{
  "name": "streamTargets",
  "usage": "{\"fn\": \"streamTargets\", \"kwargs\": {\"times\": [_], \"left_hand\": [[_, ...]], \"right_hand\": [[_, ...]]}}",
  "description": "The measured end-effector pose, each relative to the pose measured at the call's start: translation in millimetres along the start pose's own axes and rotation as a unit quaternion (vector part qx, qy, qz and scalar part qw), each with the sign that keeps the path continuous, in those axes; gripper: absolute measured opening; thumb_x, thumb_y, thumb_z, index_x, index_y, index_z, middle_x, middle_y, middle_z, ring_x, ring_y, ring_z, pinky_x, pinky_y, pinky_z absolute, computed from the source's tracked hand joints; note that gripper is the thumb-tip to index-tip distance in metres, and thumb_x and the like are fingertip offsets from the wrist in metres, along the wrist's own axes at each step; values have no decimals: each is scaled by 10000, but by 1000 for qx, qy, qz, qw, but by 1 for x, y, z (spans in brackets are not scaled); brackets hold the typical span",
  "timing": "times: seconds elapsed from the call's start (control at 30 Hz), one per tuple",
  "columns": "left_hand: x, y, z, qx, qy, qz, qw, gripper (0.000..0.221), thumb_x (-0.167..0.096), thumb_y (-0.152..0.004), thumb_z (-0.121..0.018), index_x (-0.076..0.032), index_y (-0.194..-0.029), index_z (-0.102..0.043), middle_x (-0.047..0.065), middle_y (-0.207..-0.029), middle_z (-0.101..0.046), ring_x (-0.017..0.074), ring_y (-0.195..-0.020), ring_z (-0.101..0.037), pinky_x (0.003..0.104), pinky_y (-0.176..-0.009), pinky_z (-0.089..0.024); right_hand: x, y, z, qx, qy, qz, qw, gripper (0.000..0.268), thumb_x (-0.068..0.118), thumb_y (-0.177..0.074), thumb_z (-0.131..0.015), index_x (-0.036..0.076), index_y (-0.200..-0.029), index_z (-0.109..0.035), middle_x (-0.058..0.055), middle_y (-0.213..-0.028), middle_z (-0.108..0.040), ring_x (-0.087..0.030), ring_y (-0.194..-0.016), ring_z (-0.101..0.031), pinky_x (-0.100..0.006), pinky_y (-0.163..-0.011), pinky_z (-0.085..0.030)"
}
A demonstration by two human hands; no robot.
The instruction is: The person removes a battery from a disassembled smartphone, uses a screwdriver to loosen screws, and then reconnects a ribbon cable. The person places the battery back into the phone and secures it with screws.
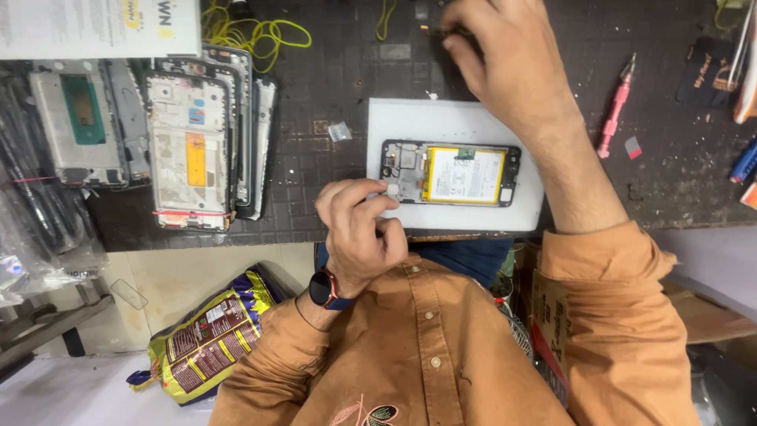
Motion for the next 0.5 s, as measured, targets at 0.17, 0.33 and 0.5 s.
{"fn": "streamTargets", "kwargs": {"times": [0.17,0.33,0.5], "left_hand": [[-1,-1,1,-7,-1,7,1000,337,64,-718,-561,-61,-1027,-613,106,-1182,-588,311,-1147,-513,440,-1022,-432],[-1,-1,1,-8,-4,11,1000,353,71,-700,-553,-50,-1026,-612,112,-1185,-596,316,-1147,-514,441,-1022,-429],[-3,-3,1,-15,-14,6,1000,358,78,-700,-549,-52,-1026,-617,106,-1186,-597,324,-1148,-513,439,-1023,-428]], "right_hand": [[-5,-3,-14,8,23,-20,1000,114,72,-1017,-791,64,-1037,-679,-82,-1090,-605,-324,-1116,-555,-454,-969,-448],[-1,1,-23,12,94,-5,996,119,52,-990,-743,43,-1004,-625,-119,-1154,-573,-308,-1140,-542,-443,-939,-441],[4,14,-11,46,40,-61,996,111,36,-1064,-693,23,-1063,-582,-117,-1089,-595,-298,-1050,-559,-431,-946,-461]]}}
Point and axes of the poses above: each hand's wrist, its own y-axis away from the middle knuckle, its own z-axis out of the back of the hand, x = y × z, the point moved 7 cm from there along -y, towards the middle knuckle
